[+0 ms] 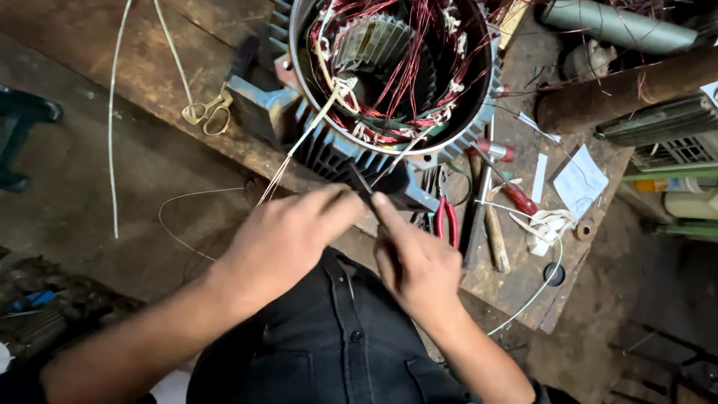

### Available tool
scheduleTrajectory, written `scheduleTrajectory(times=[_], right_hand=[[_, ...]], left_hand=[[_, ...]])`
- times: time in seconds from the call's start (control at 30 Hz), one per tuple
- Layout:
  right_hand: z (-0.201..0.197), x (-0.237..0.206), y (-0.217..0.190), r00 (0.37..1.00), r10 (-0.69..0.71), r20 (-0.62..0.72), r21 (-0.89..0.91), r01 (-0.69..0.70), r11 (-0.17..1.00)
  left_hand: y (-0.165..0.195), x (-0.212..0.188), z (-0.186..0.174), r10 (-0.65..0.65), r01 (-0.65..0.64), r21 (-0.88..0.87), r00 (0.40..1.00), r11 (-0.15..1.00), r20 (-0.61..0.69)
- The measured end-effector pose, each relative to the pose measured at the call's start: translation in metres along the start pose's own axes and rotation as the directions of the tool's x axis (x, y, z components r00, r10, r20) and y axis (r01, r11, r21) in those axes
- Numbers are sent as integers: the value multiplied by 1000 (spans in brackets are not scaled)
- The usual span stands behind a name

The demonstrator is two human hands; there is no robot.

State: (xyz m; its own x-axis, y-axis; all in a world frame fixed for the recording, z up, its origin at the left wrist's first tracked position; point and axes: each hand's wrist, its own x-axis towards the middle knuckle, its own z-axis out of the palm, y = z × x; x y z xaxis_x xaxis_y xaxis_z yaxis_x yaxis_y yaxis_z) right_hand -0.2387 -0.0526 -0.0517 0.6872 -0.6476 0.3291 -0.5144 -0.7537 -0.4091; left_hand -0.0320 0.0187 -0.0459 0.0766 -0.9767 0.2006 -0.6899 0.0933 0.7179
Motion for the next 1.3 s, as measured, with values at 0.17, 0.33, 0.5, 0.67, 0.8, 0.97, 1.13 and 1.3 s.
scheduleTrajectory(times=[0.17, 0.33, 0.5, 0.67, 0.8, 0.97, 1.13, 1.3], right_hand=[[1, 8, -8, 998, 59, 13, -38, -59, 998], [9, -2, 1, 993, 119, -7, 30, -118, 993], [16, -7, 6, 974, 86, 212, 60, -101, 993], [-1, -9, 8, 966, 142, -218, 127, -116, 985], [5, -2, 3, 997, 9, 73, 8, -9, 1000], [13, 1, -4, 997, 66, 52, 7, -66, 998], [-9, -13, 9, 977, 175, -120, 202, -148, 968], [-17, -21, 20, 800, 559, -218, 470, -416, 779]], left_hand=[[2, -8, -8, 216, -243, 468, 970, 850, 111], [6, -13, 0, 124, -212, 485, 971, 848, 206], [1, -8, 18, -56, 25, 274, 993, 961, 106], [-9, -8, 21, -139, 139, -11, 990, 990, 14], [-7, -13, 11, 104, -97, 217, 994, 971, -19], [9, -14, 3, 159, -181, 521, 983, 834, 87], [38, 3, 5, 83, -76, 686, 996, 723, 23], [41, 60, 31, 81, -11, 628, 993, 778, -84]])
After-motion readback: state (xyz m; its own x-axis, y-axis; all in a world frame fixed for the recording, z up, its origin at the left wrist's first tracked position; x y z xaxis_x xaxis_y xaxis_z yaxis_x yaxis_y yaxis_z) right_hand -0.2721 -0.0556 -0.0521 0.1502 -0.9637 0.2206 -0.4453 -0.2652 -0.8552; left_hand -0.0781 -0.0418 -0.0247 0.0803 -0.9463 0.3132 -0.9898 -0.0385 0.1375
